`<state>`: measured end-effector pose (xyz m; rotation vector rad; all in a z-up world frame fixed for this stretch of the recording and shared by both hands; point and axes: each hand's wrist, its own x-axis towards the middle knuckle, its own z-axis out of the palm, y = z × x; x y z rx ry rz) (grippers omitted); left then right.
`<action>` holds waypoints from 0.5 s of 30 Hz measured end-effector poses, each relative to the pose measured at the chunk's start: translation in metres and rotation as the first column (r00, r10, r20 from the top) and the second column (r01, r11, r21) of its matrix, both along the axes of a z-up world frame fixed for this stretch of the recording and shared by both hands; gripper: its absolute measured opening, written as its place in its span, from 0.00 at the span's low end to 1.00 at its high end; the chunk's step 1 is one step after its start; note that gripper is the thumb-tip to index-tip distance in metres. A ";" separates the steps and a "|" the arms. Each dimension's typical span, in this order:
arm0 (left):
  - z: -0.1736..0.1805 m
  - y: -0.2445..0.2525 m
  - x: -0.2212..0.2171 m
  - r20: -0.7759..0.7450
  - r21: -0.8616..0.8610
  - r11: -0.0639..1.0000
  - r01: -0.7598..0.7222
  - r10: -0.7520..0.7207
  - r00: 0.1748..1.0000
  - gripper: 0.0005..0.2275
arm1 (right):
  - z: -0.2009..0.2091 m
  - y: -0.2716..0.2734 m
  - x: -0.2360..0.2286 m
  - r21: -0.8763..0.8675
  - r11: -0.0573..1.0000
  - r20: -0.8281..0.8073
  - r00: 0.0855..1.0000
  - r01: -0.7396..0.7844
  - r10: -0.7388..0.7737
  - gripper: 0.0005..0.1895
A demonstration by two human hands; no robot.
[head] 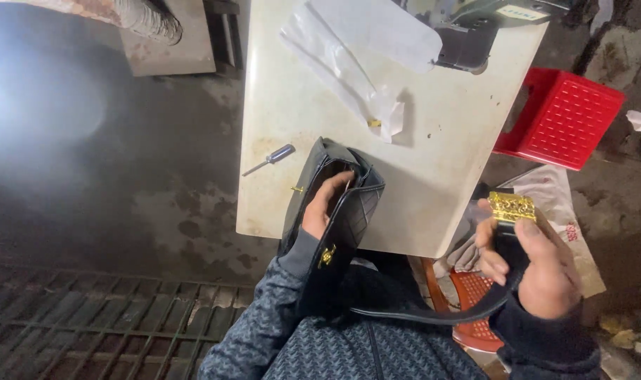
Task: The person attaches a gold-colored metal clasp to the handle of a black quilted handbag. They position the clasp over the handle, then use a screwdriver to tighten the screws and secure the hardware in place.
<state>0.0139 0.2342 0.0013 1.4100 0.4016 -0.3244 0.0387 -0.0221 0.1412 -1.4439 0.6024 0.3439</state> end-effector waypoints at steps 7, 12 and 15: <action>0.051 0.011 -0.007 0.191 0.106 0.994 0.011 -0.031 0.981 0.15 | 0.018 0.020 -0.015 0.378 0.812 0.010 0.879 -0.445 0.477 0.25; 0.048 0.032 -0.034 0.114 -0.076 0.977 0.198 -0.189 0.975 0.25 | 0.027 0.073 -0.039 0.382 0.785 0.112 0.868 -0.487 0.484 0.26; 0.032 0.037 -0.049 0.160 -0.215 0.940 0.265 -0.234 0.959 0.28 | -0.005 0.088 -0.045 0.475 0.756 0.200 0.892 -0.451 0.406 0.26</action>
